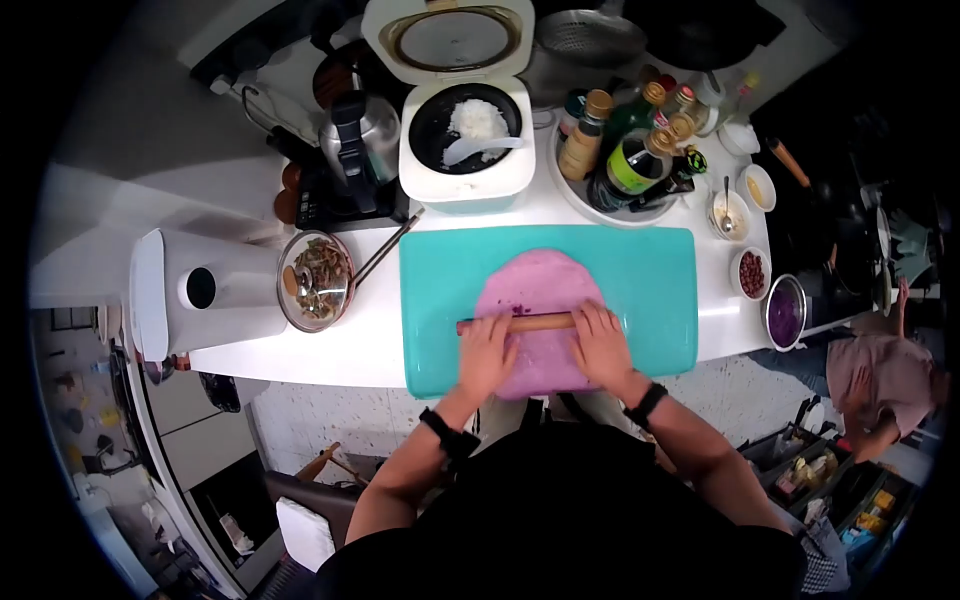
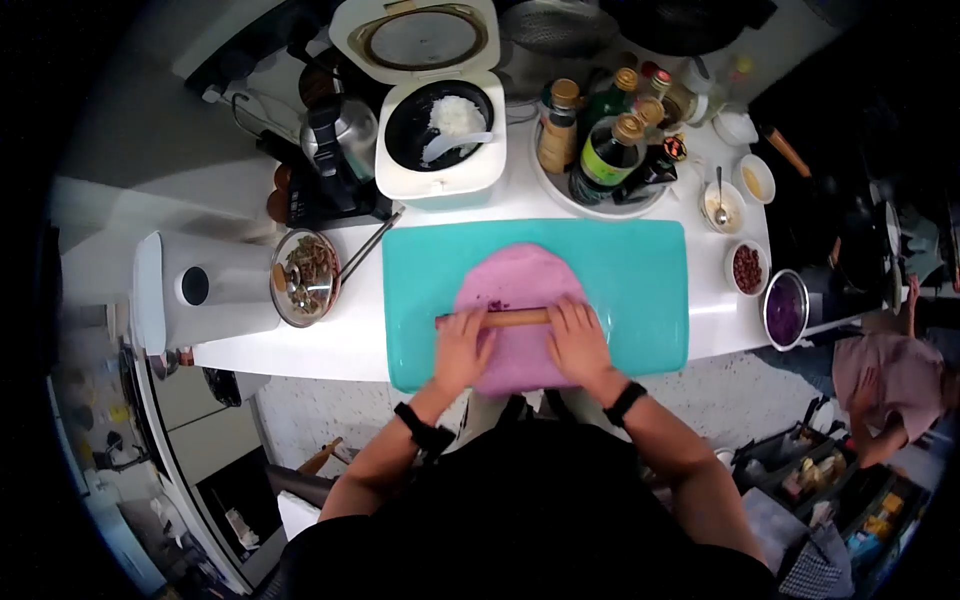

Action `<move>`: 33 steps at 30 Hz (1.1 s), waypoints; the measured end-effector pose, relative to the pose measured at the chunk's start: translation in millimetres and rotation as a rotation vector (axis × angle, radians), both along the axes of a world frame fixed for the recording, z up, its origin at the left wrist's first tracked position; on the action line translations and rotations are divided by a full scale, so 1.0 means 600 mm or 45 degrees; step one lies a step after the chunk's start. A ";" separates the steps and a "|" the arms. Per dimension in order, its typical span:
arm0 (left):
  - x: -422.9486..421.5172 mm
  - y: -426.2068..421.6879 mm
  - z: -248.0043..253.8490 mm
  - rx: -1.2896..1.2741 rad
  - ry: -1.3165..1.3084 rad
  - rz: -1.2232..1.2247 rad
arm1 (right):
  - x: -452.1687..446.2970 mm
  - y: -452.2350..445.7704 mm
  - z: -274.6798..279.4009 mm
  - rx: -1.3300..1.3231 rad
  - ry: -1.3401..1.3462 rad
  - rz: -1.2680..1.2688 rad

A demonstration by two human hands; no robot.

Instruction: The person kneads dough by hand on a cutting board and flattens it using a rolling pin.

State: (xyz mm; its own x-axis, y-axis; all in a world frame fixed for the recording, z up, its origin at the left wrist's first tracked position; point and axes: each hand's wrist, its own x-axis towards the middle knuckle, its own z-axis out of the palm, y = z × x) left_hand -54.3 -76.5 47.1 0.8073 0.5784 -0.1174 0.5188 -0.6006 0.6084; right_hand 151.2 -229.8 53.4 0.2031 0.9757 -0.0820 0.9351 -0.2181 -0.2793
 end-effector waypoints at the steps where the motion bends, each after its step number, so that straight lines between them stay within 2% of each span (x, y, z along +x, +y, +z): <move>1: 0.007 0.006 0.008 -0.081 0.104 0.032 | 0.001 0.007 0.009 0.061 -0.005 0.034; 2: 0.015 0.008 0.000 -0.081 0.106 0.018 | -0.002 0.011 -0.006 0.061 -0.004 0.019; 4: 0.028 0.009 -0.032 0.467 -0.034 -0.123 | -0.009 0.013 -0.055 0.017 -0.060 0.190; 5: 0.034 0.008 -0.038 0.476 -0.045 -0.139 | -0.004 0.016 -0.053 0.024 -0.069 0.172; 7: 0.027 -0.014 -0.046 0.369 -0.087 -0.183 | -0.005 0.008 -0.051 -0.268 0.089 0.121; 8: 0.024 -0.023 -0.041 0.370 -0.083 -0.199 | -0.004 -0.003 -0.047 -0.265 0.095 0.106; 11: 0.038 -0.064 -0.029 0.361 -0.061 -0.193 | 0.000 -0.054 -0.026 -0.096 0.021 0.085; 13: 0.054 -0.088 -0.045 0.436 -0.022 -0.152 | -0.007 -0.079 -0.016 0.012 -0.135 -0.121; 14: 0.063 -0.084 -0.051 0.433 -0.019 -0.156 | -0.002 -0.079 -0.031 0.009 -0.132 -0.124; 17: 0.110 -0.048 -0.074 0.434 -0.014 -0.182 | 0.023 -0.051 -0.076 0.079 -0.037 -0.234; 19: 0.161 0.004 -0.069 0.519 -0.004 -0.123 | 0.068 0.019 -0.081 0.074 -0.146 -0.302; 23: 0.230 0.097 -0.066 0.522 0.053 -0.158 | 0.149 0.126 -0.066 0.135 -0.211 -0.275; 25: 0.253 0.127 -0.062 0.358 0.022 -0.021 | 0.162 0.141 -0.054 0.129 -0.208 -0.198; 28: 0.210 0.054 -0.048 0.489 -0.081 -0.083 | 0.135 0.082 -0.053 0.182 -0.156 -0.166; 29: 0.199 0.037 -0.052 0.416 -0.064 -0.031 | 0.127 0.068 -0.058 0.115 -0.108 -0.170; 33: 0.232 0.069 -0.075 0.448 0.098 -0.088 | 0.154 0.109 -0.080 0.093 -0.131 -0.148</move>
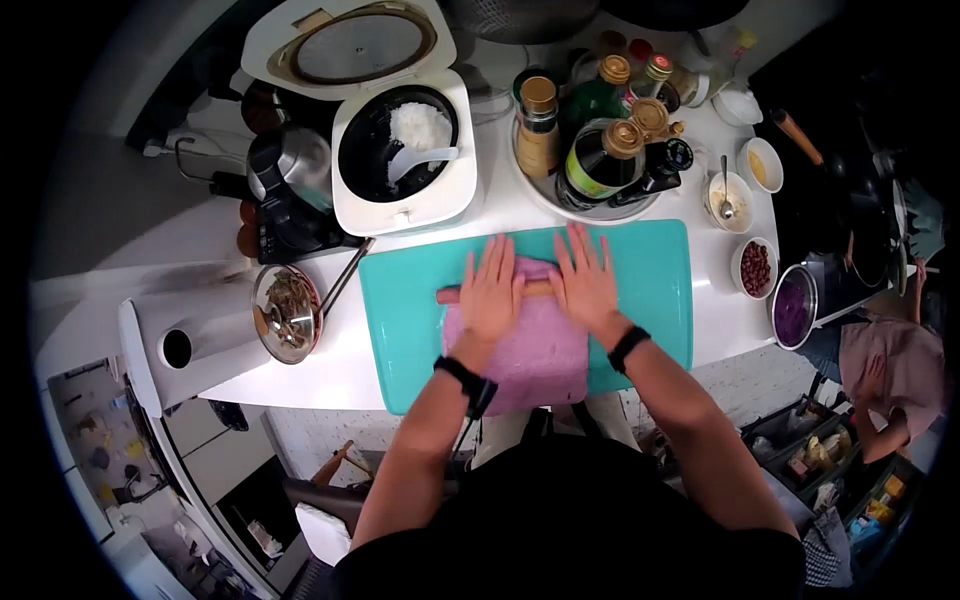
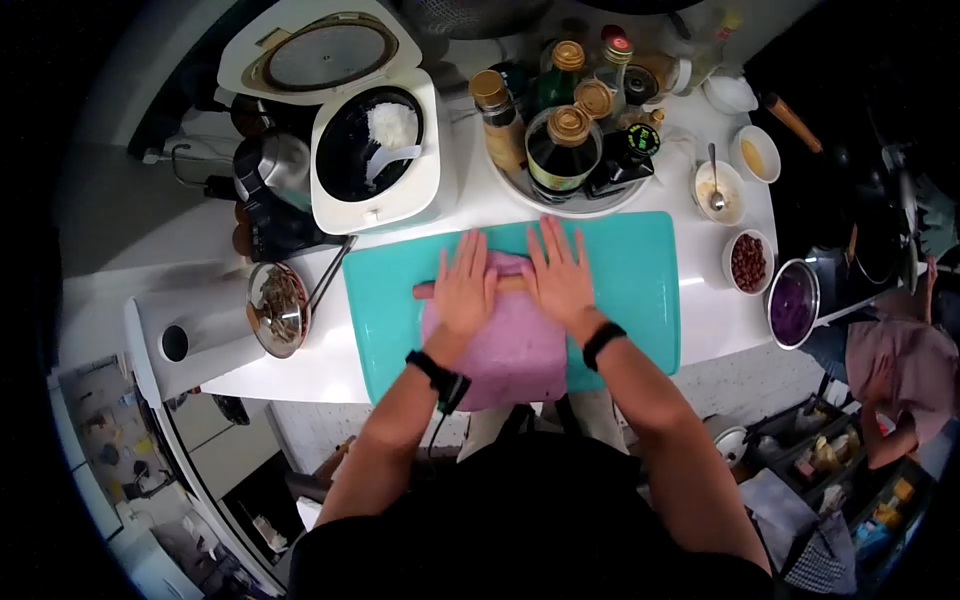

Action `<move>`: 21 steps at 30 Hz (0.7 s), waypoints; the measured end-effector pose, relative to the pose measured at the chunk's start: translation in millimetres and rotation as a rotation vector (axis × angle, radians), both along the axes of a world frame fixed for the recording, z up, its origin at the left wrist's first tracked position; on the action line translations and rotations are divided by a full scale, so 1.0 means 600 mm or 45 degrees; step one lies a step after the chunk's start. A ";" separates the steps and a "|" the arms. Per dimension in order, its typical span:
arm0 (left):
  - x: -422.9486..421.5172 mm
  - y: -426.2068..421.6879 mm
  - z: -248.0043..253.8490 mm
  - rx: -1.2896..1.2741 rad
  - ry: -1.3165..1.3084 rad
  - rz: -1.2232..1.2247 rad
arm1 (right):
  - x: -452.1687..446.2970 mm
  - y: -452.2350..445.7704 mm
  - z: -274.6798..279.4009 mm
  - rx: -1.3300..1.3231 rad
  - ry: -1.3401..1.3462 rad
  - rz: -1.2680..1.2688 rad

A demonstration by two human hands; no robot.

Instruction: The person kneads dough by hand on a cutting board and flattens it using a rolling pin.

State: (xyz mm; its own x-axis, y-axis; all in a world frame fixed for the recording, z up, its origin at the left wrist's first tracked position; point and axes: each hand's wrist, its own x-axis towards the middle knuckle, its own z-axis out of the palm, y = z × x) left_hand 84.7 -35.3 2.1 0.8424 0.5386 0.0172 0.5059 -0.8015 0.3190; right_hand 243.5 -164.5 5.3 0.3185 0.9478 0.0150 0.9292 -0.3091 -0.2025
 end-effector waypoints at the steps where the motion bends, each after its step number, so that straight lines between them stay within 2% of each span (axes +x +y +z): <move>1: 0.025 0.030 -0.002 0.055 -0.035 0.010 | 0.022 0.033 0.005 0.046 -0.082 0.004; 2: 0.042 0.054 -0.007 0.118 -0.072 0.016 | 0.037 0.058 0.007 0.099 -0.166 0.004; 6: 0.060 0.080 0.000 0.103 -0.138 0.029 | 0.056 0.078 -0.018 0.122 -0.097 0.043; 9: 0.049 0.078 0.008 -0.029 -0.318 0.043 | 0.056 0.067 -0.009 0.195 -0.065 0.103; 11: 0.038 0.082 0.012 -0.094 -0.472 0.079 | 0.063 0.046 0.009 -0.020 0.036 0.435; 15: -0.023 0.068 0.036 -0.133 -0.489 0.053 | 0.055 0.015 0.024 -0.037 0.002 0.434; 18: -0.073 0.054 0.068 -0.138 -0.584 0.170 | 0.059 0.031 0.038 -0.229 -0.073 0.528; 20: -0.100 0.057 0.107 -0.062 -0.694 0.163 | 0.051 0.038 0.067 -0.257 0.316 0.355; 21: -0.120 0.051 0.130 -0.063 -0.690 0.180 | 0.032 0.033 0.085 -0.264 0.320 0.370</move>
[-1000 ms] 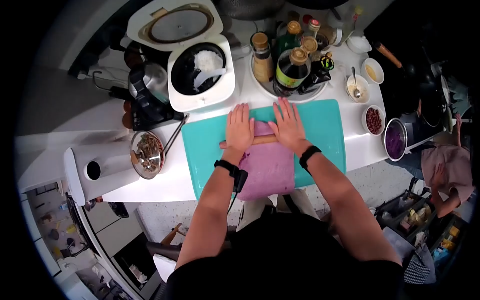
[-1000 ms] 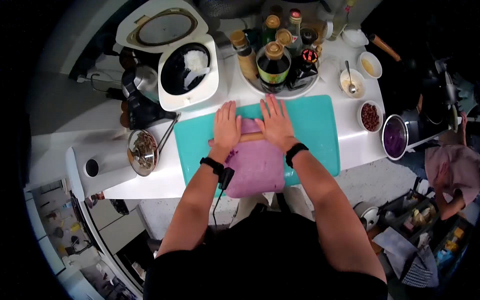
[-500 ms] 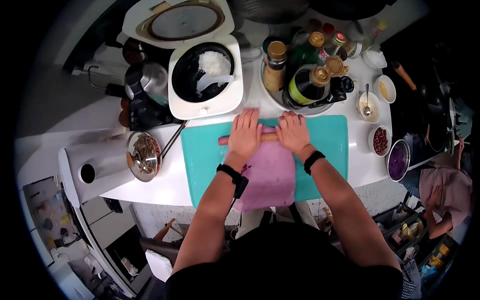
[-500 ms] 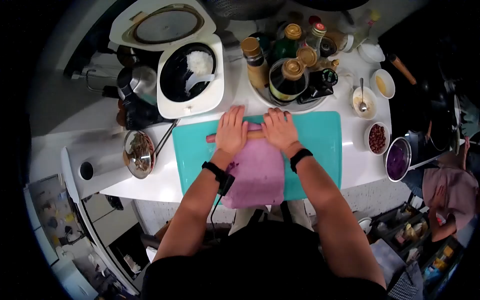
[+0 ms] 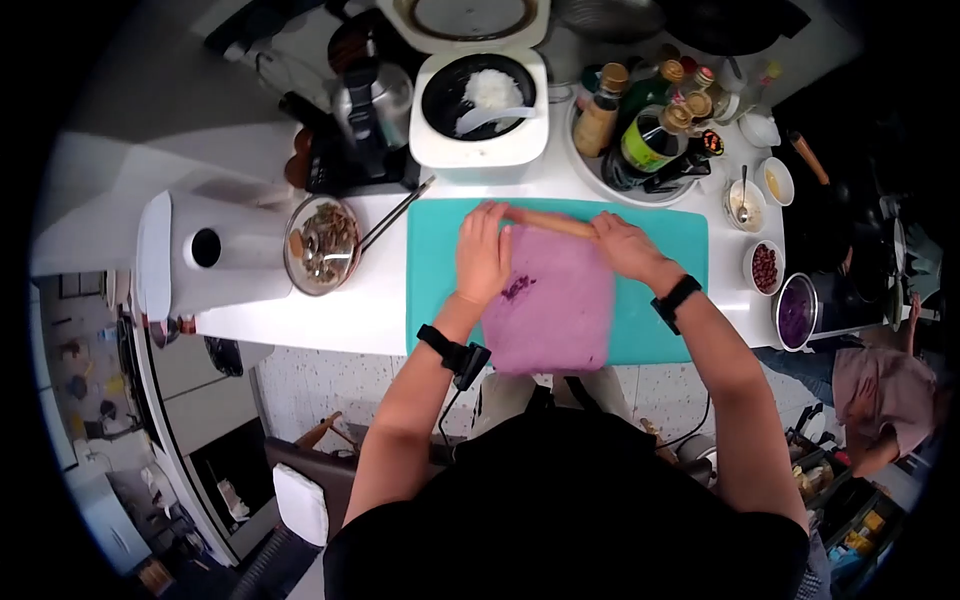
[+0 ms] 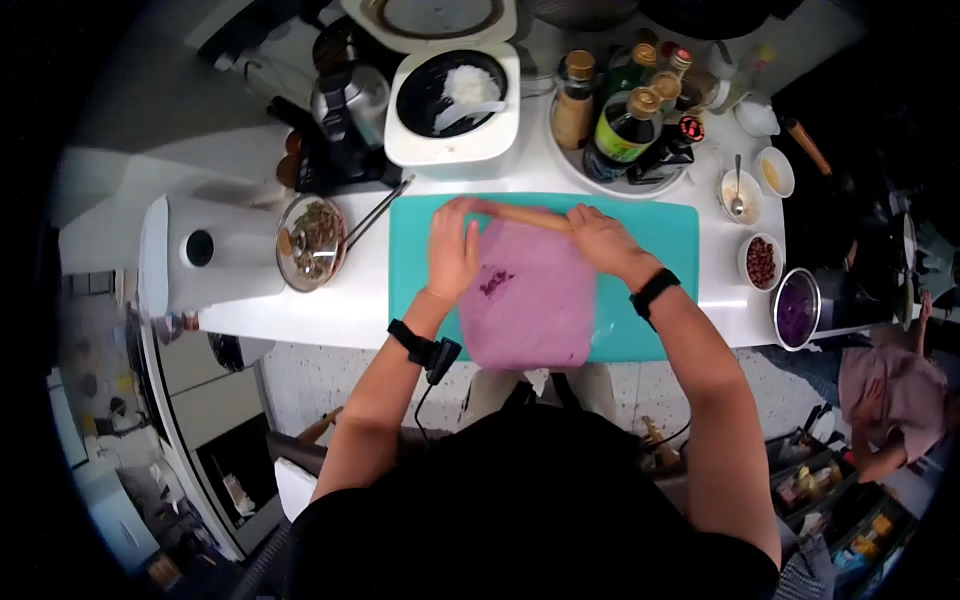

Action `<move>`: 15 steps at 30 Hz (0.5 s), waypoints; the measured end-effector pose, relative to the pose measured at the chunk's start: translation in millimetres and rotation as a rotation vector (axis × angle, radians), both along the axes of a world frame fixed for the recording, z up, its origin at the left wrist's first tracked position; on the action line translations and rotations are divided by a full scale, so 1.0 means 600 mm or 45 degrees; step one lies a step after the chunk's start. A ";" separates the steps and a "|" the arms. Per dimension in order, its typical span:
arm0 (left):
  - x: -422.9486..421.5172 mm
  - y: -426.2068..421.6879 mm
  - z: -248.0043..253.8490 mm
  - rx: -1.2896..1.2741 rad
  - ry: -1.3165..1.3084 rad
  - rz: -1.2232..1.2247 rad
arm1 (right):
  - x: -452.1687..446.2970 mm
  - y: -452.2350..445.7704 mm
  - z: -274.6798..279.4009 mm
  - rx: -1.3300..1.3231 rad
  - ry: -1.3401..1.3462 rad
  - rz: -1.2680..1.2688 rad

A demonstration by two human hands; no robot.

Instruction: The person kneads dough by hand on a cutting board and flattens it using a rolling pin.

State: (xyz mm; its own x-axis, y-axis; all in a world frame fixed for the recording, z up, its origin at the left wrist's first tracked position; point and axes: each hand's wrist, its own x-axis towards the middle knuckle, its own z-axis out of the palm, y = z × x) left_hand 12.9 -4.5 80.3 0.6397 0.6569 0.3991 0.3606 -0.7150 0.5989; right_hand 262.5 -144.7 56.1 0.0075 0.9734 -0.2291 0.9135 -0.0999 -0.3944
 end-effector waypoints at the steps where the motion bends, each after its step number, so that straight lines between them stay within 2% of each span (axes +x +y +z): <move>1: -0.017 -0.002 0.024 0.024 -0.043 -0.016 | -0.019 -0.007 0.018 0.099 0.002 -0.035; 3: -0.058 -0.018 0.036 0.040 -0.084 -0.023 | -0.067 -0.029 0.041 0.189 0.008 -0.063; 5: -0.112 -0.062 0.034 0.122 0.150 -0.081 | -0.131 -0.060 0.054 0.063 -0.009 0.229; 6: -0.135 -0.090 0.021 0.117 0.148 -0.073 | -0.168 -0.072 0.061 -0.091 0.008 0.221; 7: -0.156 -0.122 -0.004 0.044 0.298 -0.048 | -0.199 -0.087 0.064 -0.246 0.022 0.215; 8: -0.178 -0.150 -0.032 -0.036 0.452 -0.022 | -0.227 -0.116 0.042 -0.258 0.023 0.228; 10: -0.221 -0.188 -0.096 -0.023 0.556 -0.043 | -0.276 -0.163 -0.035 0.149 -0.159 -0.034; 11: -0.230 -0.195 -0.115 0.000 0.656 -0.075 | -0.289 -0.163 -0.048 0.136 -0.157 -0.024; 13: -0.201 -0.161 -0.124 -0.007 0.648 -0.031 | -0.322 -0.153 -0.065 0.123 -0.145 -0.293; 15: -0.158 -0.096 -0.126 0.053 0.642 0.060 | -0.302 -0.081 -0.084 0.148 -0.244 -0.362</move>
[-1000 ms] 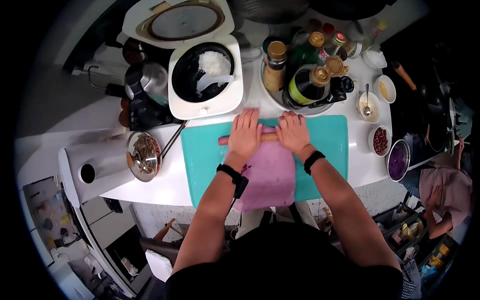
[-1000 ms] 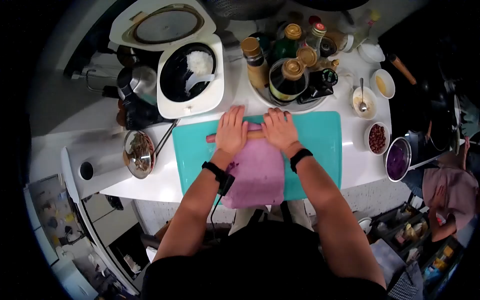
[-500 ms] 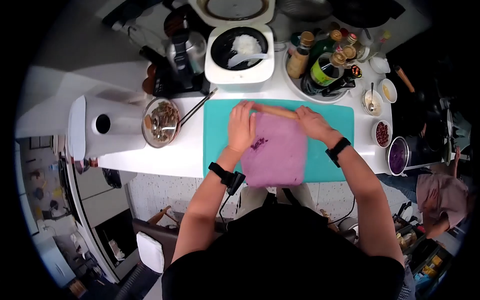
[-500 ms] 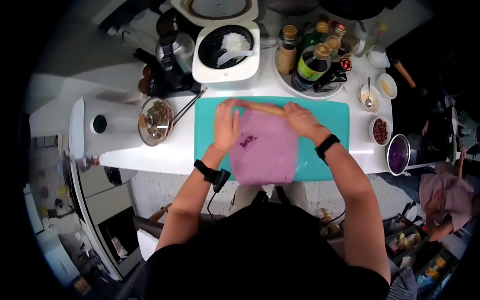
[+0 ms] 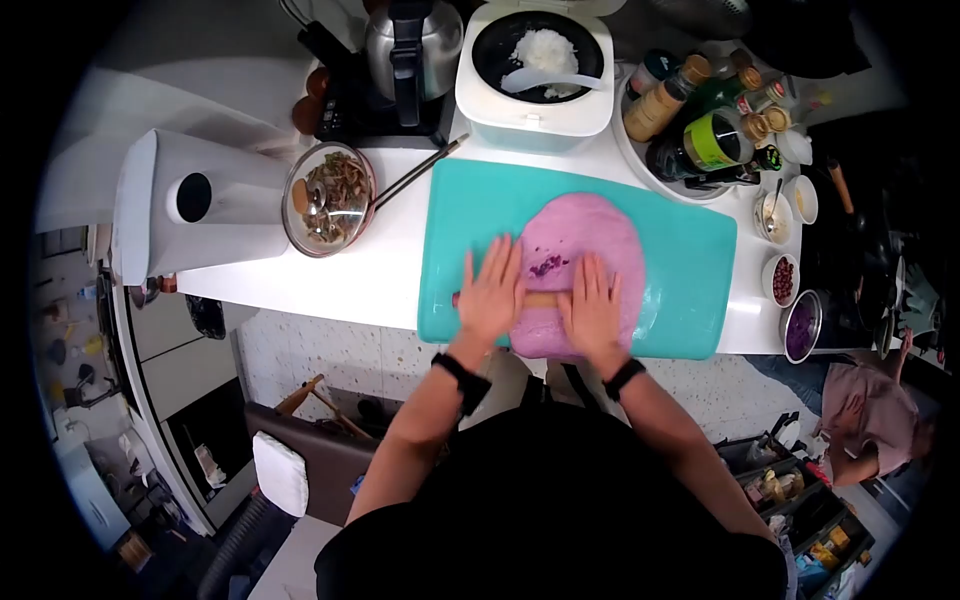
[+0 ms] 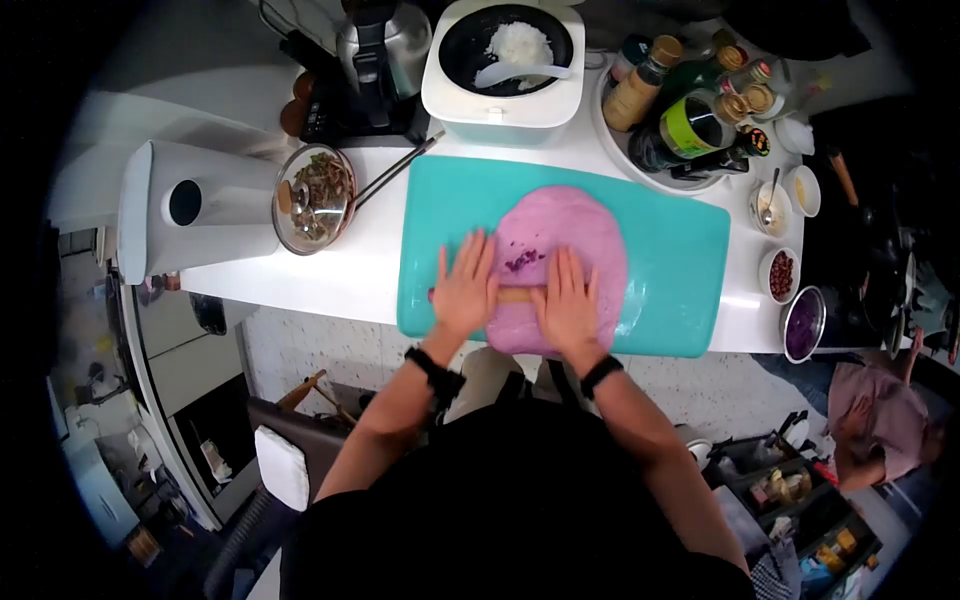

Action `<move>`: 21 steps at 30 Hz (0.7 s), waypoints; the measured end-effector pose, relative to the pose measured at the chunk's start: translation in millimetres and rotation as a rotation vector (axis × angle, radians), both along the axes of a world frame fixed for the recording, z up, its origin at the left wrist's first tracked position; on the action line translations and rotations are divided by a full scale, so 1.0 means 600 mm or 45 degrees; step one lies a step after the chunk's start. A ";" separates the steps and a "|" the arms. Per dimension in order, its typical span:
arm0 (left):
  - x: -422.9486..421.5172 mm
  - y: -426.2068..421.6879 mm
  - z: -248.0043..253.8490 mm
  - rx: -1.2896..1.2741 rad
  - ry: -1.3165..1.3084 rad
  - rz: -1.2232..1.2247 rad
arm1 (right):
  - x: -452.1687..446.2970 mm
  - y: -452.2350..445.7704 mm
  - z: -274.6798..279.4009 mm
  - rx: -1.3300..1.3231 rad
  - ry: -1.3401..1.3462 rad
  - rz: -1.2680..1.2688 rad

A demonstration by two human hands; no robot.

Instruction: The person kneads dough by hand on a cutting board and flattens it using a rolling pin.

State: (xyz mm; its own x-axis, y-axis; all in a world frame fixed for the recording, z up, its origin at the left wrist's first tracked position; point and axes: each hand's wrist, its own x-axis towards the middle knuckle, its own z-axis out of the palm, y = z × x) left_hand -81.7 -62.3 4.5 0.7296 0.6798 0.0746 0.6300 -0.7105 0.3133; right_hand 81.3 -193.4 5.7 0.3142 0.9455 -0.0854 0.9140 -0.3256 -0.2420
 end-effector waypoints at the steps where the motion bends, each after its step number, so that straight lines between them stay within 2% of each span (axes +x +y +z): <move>1: 0.022 0.033 0.003 0.049 0.005 0.033 | 0.017 0.041 -0.008 0.022 -0.099 -0.072; 6: 0.089 0.144 -0.004 0.046 -0.063 0.071 | 0.080 0.156 -0.010 0.119 -0.135 -0.137; 7: 0.082 0.133 0.001 0.052 -0.071 0.070 | 0.078 0.145 -0.004 0.125 -0.142 -0.137; 9: 0.068 0.120 0.000 0.124 -0.133 0.069 | 0.083 0.135 -0.005 0.218 0.124 -0.132; 12: 0.036 0.028 -0.003 -0.024 -0.155 0.130 | 0.054 0.053 0.001 0.081 0.089 -0.045; 16: 0.054 0.049 -0.017 -0.028 -0.084 0.076 | 0.052 0.065 -0.009 -0.038 0.117 -0.111; 18: 0.095 0.105 0.004 0.094 -0.027 0.092 | 0.084 0.129 -0.004 0.060 -0.065 -0.125; 21: 0.131 0.160 -0.002 0.127 -0.077 0.083 | 0.119 0.192 -0.003 0.099 -0.150 -0.128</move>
State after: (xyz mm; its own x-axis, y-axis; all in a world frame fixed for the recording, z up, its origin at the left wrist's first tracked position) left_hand -2.9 34.0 3.4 0.6759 0.7129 0.1867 0.6583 -0.6980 0.2819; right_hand 153.0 -78.1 4.0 0.4111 0.9111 0.0297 0.9013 -0.4013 -0.1633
